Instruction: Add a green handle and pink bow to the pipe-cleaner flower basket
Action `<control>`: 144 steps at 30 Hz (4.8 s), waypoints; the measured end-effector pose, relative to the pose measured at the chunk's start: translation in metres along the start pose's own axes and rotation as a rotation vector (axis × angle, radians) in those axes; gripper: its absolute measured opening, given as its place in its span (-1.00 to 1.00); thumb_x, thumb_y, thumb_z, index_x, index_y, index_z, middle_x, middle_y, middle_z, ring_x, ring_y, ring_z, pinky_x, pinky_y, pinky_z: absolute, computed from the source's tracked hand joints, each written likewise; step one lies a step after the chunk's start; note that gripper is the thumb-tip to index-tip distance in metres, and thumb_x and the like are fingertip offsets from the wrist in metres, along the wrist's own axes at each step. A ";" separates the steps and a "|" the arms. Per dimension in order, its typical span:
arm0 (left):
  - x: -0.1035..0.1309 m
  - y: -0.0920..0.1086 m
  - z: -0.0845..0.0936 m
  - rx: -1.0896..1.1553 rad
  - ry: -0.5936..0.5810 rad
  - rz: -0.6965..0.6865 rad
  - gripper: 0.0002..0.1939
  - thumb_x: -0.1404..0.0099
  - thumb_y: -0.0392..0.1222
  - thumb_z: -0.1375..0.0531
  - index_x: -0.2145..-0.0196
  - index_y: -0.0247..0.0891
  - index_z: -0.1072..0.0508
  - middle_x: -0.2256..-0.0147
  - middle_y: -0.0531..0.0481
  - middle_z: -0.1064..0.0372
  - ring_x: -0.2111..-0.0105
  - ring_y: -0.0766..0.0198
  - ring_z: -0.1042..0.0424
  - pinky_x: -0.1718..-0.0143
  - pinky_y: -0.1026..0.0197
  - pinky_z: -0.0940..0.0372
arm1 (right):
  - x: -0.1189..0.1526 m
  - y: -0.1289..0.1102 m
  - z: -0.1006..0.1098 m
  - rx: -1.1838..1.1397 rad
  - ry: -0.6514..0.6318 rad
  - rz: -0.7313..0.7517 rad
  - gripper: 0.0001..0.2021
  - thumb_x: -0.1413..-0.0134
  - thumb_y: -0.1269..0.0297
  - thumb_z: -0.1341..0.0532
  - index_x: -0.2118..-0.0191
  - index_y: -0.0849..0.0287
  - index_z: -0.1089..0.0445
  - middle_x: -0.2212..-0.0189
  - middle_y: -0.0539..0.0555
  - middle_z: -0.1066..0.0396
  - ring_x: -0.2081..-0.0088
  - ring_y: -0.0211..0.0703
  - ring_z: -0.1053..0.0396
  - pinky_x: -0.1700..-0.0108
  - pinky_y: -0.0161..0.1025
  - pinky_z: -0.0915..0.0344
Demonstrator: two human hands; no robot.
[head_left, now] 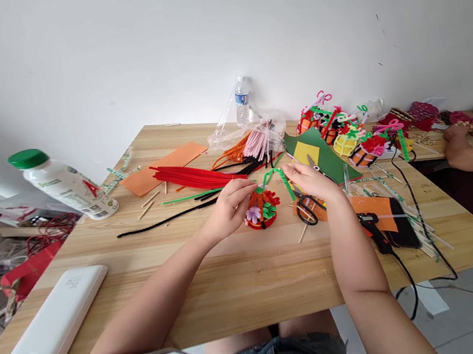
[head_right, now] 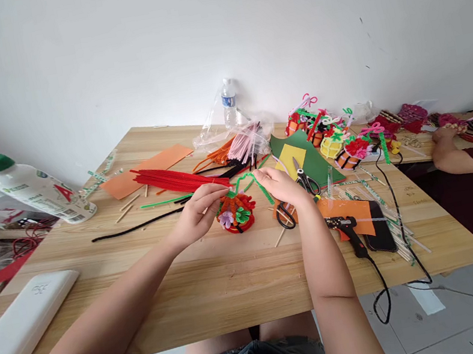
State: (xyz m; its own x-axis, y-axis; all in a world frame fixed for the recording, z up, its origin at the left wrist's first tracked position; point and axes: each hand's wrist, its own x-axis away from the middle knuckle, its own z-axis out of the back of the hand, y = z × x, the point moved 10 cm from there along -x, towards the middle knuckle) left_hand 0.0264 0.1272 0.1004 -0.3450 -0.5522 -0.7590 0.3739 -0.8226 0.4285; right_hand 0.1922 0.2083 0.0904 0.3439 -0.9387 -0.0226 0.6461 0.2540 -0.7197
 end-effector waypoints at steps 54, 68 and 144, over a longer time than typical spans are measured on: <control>0.009 0.016 -0.026 -0.552 -0.102 -0.126 -0.62 -0.27 -0.35 -0.03 -0.04 -0.33 -0.35 0.05 -0.32 -0.30 0.05 0.01 -0.28 0.12 -0.05 -0.28 | 0.013 -0.046 -0.023 0.047 -0.041 0.254 -0.71 -0.12 0.11 -0.13 0.26 0.21 -0.47 0.48 0.02 -0.38 0.47 -0.23 -0.21 0.41 -0.31 -0.15; 0.010 0.014 -0.026 -0.529 -0.106 -0.118 -0.57 -0.28 -0.34 -0.01 -0.10 -0.28 -0.31 0.03 -0.29 -0.28 0.01 -0.02 -0.24 0.09 -0.08 -0.25 | 0.014 -0.044 -0.024 0.011 -0.045 0.264 -0.75 -0.13 0.15 -0.12 0.32 0.22 -0.44 0.42 0.04 -0.42 0.41 -0.20 -0.29 0.36 -0.31 -0.21; 0.003 -0.002 0.001 -0.117 0.125 -0.031 -0.77 -0.33 -0.35 -0.05 0.17 -0.27 -0.50 0.19 -0.17 -0.48 0.18 0.19 -0.42 0.14 0.05 -0.36 | 0.003 -0.042 -0.032 -0.007 0.099 0.214 -0.87 0.01 0.24 -0.21 0.39 0.19 -0.39 0.44 0.00 -0.43 0.36 -0.19 -0.34 0.25 -0.28 -0.21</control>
State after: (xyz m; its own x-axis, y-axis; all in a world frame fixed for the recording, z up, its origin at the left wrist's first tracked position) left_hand 0.0239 0.1269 0.0977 -0.2508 -0.4992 -0.8294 0.4647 -0.8137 0.3492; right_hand 0.1443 0.1869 0.0980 0.4038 -0.8820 -0.2430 0.5604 0.4484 -0.6963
